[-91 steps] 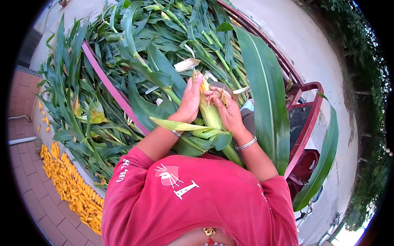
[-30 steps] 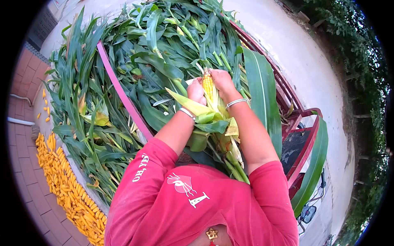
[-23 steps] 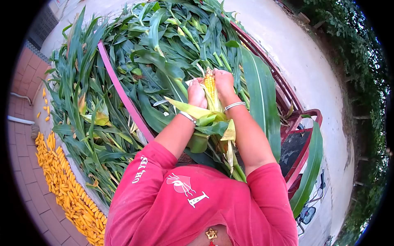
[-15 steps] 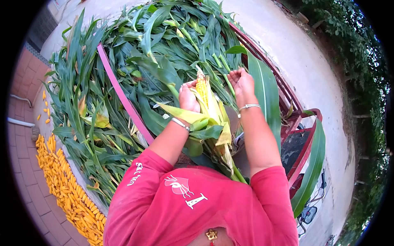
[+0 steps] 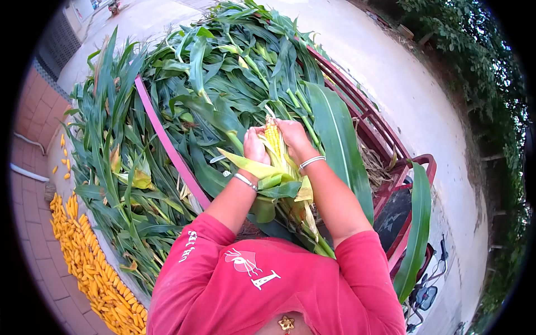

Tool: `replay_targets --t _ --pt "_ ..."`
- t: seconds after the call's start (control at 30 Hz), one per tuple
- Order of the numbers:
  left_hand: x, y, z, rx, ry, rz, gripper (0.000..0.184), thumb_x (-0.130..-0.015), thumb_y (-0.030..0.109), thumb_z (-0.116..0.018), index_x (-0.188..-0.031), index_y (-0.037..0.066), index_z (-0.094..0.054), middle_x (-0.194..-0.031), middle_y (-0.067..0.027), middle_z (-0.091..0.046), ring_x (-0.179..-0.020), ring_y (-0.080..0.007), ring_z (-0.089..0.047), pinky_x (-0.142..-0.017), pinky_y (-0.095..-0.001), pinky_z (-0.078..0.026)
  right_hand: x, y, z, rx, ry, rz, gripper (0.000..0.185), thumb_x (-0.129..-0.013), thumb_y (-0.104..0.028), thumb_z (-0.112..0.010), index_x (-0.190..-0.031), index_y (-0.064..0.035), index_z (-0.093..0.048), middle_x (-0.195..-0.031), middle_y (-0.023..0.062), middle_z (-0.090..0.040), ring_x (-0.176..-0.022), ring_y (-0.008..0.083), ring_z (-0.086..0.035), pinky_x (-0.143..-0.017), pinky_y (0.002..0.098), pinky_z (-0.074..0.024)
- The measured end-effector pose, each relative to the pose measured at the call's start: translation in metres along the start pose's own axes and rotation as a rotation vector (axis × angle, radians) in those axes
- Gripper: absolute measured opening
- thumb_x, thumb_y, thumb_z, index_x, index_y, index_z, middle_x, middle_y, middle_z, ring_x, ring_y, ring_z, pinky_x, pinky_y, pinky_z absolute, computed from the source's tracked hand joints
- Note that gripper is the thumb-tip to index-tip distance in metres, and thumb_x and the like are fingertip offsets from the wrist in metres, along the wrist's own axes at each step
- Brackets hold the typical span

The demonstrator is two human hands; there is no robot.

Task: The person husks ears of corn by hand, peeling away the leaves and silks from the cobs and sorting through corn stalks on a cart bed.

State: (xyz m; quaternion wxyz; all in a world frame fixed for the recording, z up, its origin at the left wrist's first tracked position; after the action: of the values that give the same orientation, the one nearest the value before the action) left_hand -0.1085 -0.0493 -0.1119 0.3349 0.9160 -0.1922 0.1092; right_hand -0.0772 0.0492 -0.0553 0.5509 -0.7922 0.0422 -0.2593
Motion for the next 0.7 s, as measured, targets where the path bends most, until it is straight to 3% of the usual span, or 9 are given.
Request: replay_targets --t 0.1,0.23,0.27,0.4,0.43,0.5,0.57,0.63,0.7 --pt "0.0 -0.002 -0.015 0.006 -0.163 0.094 0.021 -0.098 0.021 -0.042 -0.095 0.004 -0.054 -0.087 -0.0084 -0.062 -0.076 -0.0165 -0.061 -0.069 -0.0314 -0.051 -0.009 0.008 0.01 0.151 0.14 0.166 0.027 -0.093 -0.018 -0.052 -0.082 0.004 -0.063 -0.074 0.0085 -0.064 -0.062 0.0144 -0.058 -0.059 0.0292 -0.0466" --pt "0.013 -0.001 -0.029 -0.087 -0.17 0.12 0.018 -0.097 0.018 -0.045 -0.098 0.003 -0.057 -0.088 -0.006 -0.063 -0.076 -0.0135 -0.061 -0.069 -0.0284 -0.051 -0.028 0.022 0.025 0.407 0.29 0.276 0.027 -0.092 -0.017 -0.052 -0.08 0.0041 -0.063 -0.071 0.0078 -0.063 -0.06 0.0134 -0.057 -0.058 0.029 -0.0457" --pt "0.004 -0.01 -0.016 -0.133 -0.202 0.106 0.027 -0.099 0.023 -0.041 -0.11 0.001 -0.053 -0.101 -0.0102 -0.061 -0.086 -0.017 -0.062 -0.077 -0.0324 -0.052 -0.028 0.024 0.029 0.316 0.305 0.254 0.027 -0.092 -0.017 -0.052 -0.08 0.0043 -0.063 -0.07 0.0077 -0.063 -0.06 0.0138 -0.056 -0.058 0.0292 -0.0456" --pt "-0.008 -0.02 -0.004 -0.211 -0.201 0.057 0.034 -0.101 0.024 -0.033 -0.11 0.001 -0.056 -0.096 -0.0092 -0.063 -0.084 -0.0171 -0.062 -0.076 -0.0332 -0.051 -0.011 0.012 0.039 0.206 0.401 0.232 0.026 -0.092 -0.018 -0.052 -0.078 0.0024 -0.062 -0.069 0.0068 -0.061 -0.059 0.015 -0.054 -0.059 0.0296 -0.0451" --pt "-0.013 -0.026 0.007 -0.187 -0.161 0.127 0.036 -0.101 0.025 -0.031 -0.114 0.0 -0.054 -0.1 -0.0113 -0.062 -0.088 -0.0195 -0.062 -0.08 -0.0351 -0.051 -0.008 0.016 0.04 0.206 0.399 0.23 0.026 -0.092 -0.018 -0.052 -0.078 0.0024 -0.062 -0.069 0.0068 -0.061 -0.059 0.015 -0.054 -0.059 0.0296 -0.0451" --pt "-0.013 -0.026 0.007 -0.159 -0.124 0.191 0.039 -0.102 0.026 -0.028 -0.117 -0.001 -0.052 -0.103 -0.0135 -0.061 -0.092 -0.0218 -0.062 -0.085 -0.0369 -0.05 -0.008 0.023 0.047 -0.299 0.405 0.236 0.026 -0.093 -0.018 -0.052 -0.074 -0.0007 -0.059 -0.07 0.006 -0.058 -0.06 0.0154 -0.054 -0.059 0.0298 -0.0445" --pt "0.015 -0.007 -0.01 0.016 -0.056 0.283 0.039 -0.102 0.023 -0.026 -0.12 -0.003 -0.049 -0.11 -0.0162 -0.059 -0.1 -0.0254 -0.06 -0.093 -0.0393 -0.048 0.002 0.013 0.043 -0.223 0.403 0.23 0.025 -0.094 -0.019 -0.05 -0.074 -0.0037 -0.055 -0.068 0.0047 -0.054 -0.061 0.0155 -0.052 -0.059 0.0294 -0.0443" --pt "0.019 0.0 -0.018 0.054 -0.106 0.274 0.039 -0.102 0.023 -0.023 -0.121 -0.003 -0.047 -0.115 -0.0175 -0.056 -0.103 -0.0275 -0.058 -0.096 -0.0411 -0.046 0.007 0.012 0.037 -0.579 0.384 0.128 0.023 -0.096 -0.019 -0.048 -0.077 -0.0052 -0.052 -0.064 0.0034 -0.05 -0.058 0.0162 -0.049 -0.061 0.0287 -0.0449" --pt "0.023 0.005 -0.024 0.032 -0.072 0.32 0.04 -0.102 0.023 -0.021 -0.119 -0.002 -0.048 -0.115 -0.0173 -0.057 -0.104 -0.0273 -0.058 -0.096 -0.041 -0.046 0.017 0.007 0.04 -0.634 0.384 0.087 0.023 -0.098 -0.019 -0.045 -0.078 -0.0078 -0.049 -0.061 0.0009 -0.043 -0.055 0.0145 -0.044 -0.064 0.0291 -0.0457"
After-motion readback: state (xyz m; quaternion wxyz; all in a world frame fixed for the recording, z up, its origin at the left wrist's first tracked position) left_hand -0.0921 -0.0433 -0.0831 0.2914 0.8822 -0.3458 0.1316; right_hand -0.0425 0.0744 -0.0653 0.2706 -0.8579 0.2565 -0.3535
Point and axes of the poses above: each hand's wrist, its own x-axis away from the middle knuckle, its own z-axis out of the back of the hand, y = z × x, the point moved 5 cm from there along -x, towards the middle knuckle
